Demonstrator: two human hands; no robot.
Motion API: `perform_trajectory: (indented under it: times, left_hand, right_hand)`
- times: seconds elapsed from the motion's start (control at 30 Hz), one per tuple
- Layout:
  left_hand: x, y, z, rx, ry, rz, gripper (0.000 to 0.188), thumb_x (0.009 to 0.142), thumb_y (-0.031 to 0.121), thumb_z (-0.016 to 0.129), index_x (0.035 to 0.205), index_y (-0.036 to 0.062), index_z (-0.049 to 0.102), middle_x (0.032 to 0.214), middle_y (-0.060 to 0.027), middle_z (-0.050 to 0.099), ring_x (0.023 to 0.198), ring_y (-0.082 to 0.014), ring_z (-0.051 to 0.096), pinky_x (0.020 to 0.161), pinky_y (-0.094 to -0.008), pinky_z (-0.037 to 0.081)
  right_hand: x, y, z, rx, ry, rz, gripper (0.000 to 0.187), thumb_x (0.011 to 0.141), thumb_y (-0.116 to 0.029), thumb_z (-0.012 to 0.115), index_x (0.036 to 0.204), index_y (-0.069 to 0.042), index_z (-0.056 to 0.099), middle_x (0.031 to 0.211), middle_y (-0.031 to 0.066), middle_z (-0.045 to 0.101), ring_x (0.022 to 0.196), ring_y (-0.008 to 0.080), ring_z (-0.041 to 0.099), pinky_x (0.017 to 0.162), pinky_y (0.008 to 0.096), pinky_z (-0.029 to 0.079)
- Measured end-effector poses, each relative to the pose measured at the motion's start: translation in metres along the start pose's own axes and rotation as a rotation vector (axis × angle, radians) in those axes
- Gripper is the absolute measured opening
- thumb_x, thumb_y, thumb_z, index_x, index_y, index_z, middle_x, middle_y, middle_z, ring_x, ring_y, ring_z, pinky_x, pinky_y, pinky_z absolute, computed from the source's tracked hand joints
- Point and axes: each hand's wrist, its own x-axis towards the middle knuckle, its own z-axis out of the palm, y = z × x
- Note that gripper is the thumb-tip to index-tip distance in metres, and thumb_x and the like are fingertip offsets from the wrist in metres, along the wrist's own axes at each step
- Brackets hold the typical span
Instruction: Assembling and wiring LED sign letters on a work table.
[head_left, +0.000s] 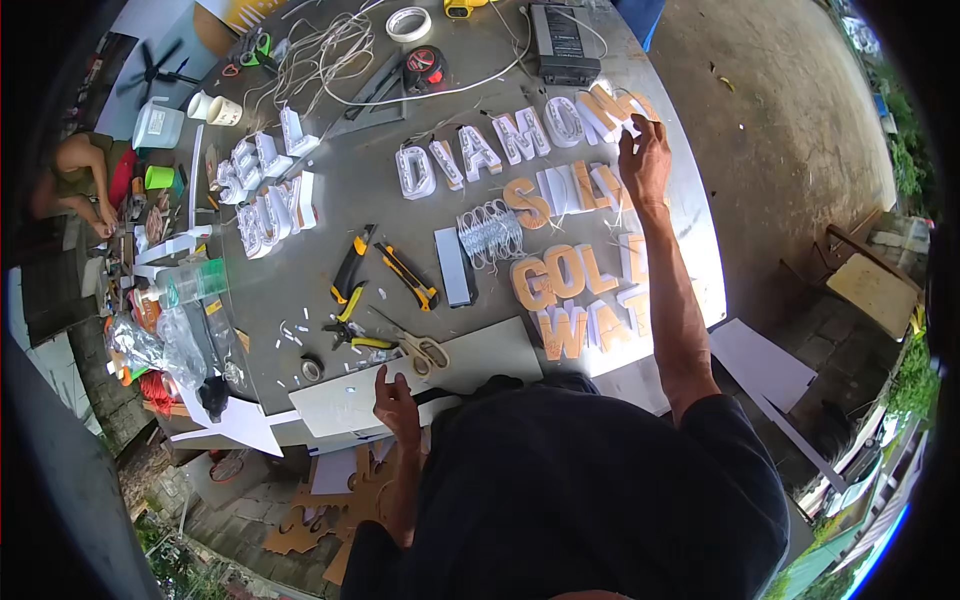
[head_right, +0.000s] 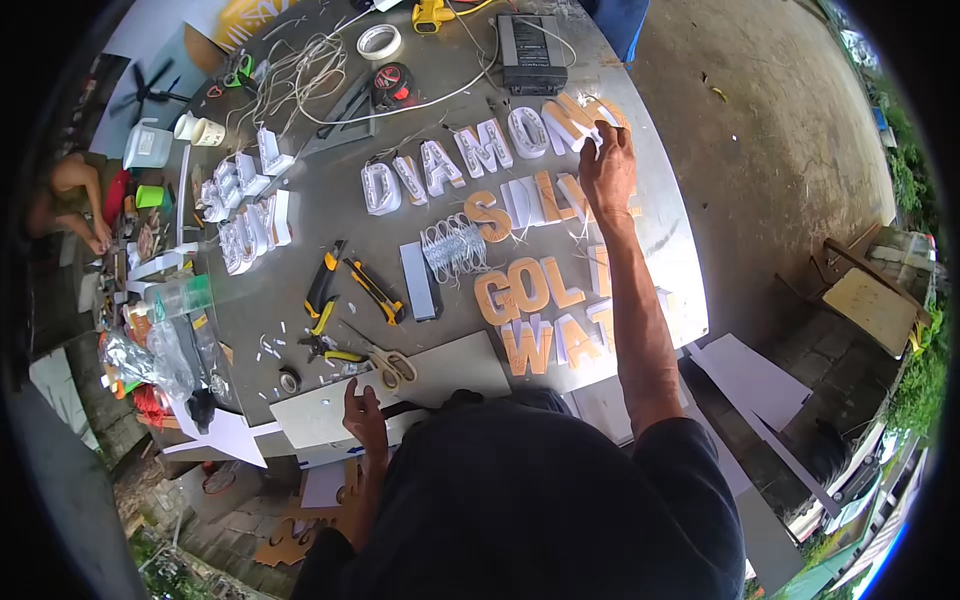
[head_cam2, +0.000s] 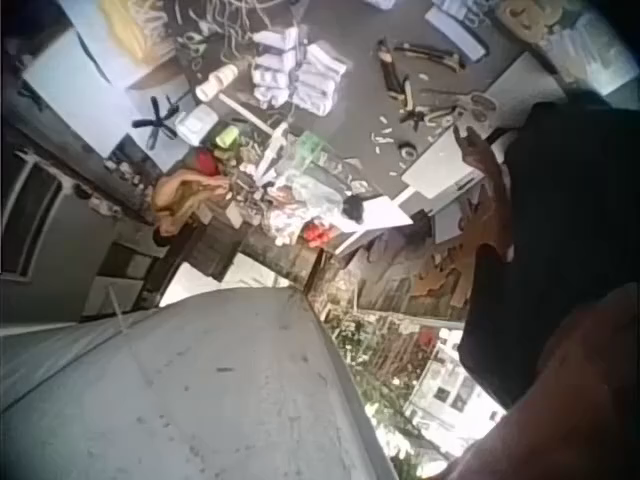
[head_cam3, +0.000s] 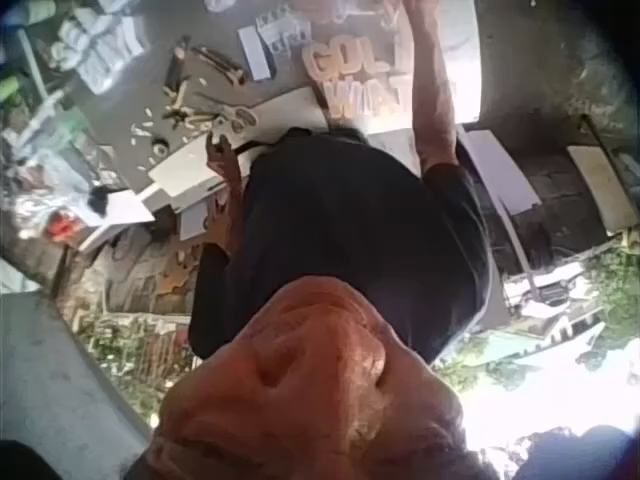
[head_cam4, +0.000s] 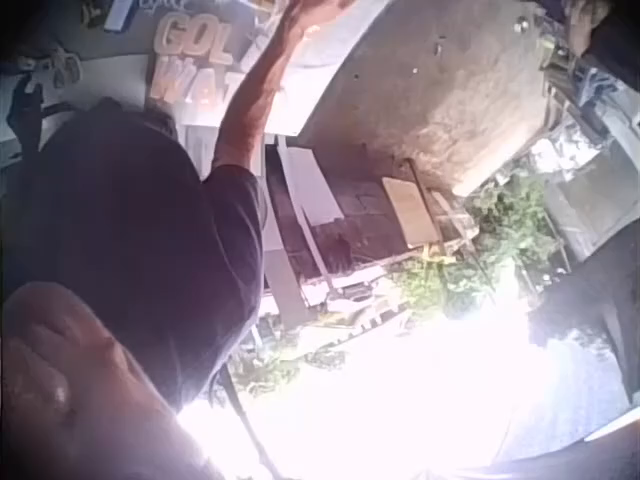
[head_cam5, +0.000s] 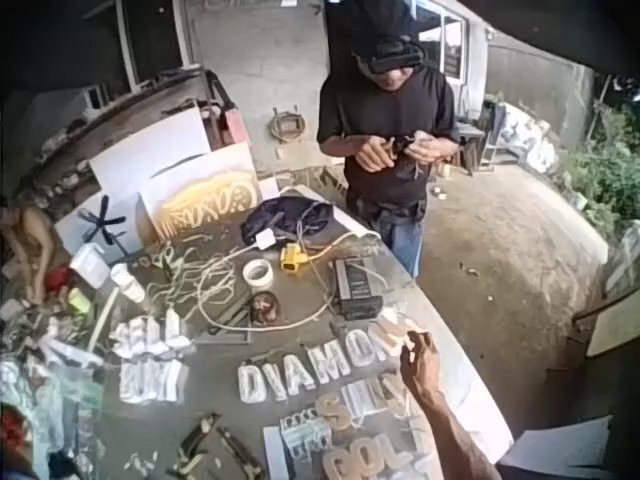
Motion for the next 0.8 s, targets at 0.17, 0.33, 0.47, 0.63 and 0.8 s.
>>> perform_trajectory:
  times: [0.17,0.33,0.47,0.63,0.8]
  left_hand:
    - [-0.025,-0.014,-0.013,0.099,-0.004,-0.121,0.033,0.098,0.017,0.065,0.126,-0.0007,0.065,0.055,-0.0041,0.049,0.049,-0.0108,0.041,0.048,-0.0317,0.035]
    - [-0.046,-0.013,-0.016,0.112,-0.044,-0.218,0.034,0.098,0.02,0.065,0.126,0.0002,0.065,0.054,-0.0056,0.051,0.049,-0.0108,0.041,0.049,-0.0314,0.035]
    - [-0.052,-0.007,-0.016,0.14,-0.054,-0.205,0.034,0.097,0.022,0.067,0.126,0.0041,0.066,0.054,-0.0063,0.053,0.049,-0.0106,0.043,0.049,-0.0317,0.037]
    - [-0.042,0.022,-0.012,0.045,-0.103,-0.11,0.033,0.096,0.022,0.068,0.126,0.0063,0.066,0.056,-0.0065,0.057,0.048,-0.0113,0.048,0.049,-0.0336,0.041]
    - [-0.029,0.047,-0.01,-0.019,-0.028,0.03,0.031,0.094,0.019,0.07,0.122,0.008,0.066,0.055,-0.0082,0.055,0.044,-0.02,0.052,0.049,-0.036,0.044]
  right_hand:
    - [0.005,0.006,-0.017,-0.032,-0.075,-0.007,0.033,0.086,-0.013,0.069,0.118,-0.007,0.066,0.107,0.0138,0.068,0.084,0.0275,0.068,0.077,0.0406,0.055]
    - [0.017,0.012,-0.002,-0.063,-0.201,-0.062,0.048,0.085,-0.025,0.073,0.128,-0.007,0.06,0.121,0.0167,0.064,0.112,0.0363,0.063,0.096,0.0453,0.051]
    - [0.026,0.01,0.023,-0.206,-0.248,-0.206,0.053,0.084,-0.026,0.073,0.132,-0.01,0.056,0.129,0.0167,0.06,0.113,0.0372,0.062,0.095,0.0468,0.052]
    - [0.04,0.031,0.035,-0.23,-0.236,-0.259,0.051,0.084,-0.029,0.072,0.133,-0.019,0.058,0.117,0.014,0.06,0.107,0.0355,0.063,0.086,0.0474,0.055]
    - [0.042,0.026,0.038,-0.546,-0.187,-0.424,0.059,0.087,-0.03,0.071,0.143,-0.027,0.054,0.112,0.0178,0.06,0.111,0.0374,0.057,0.092,0.0485,0.049]
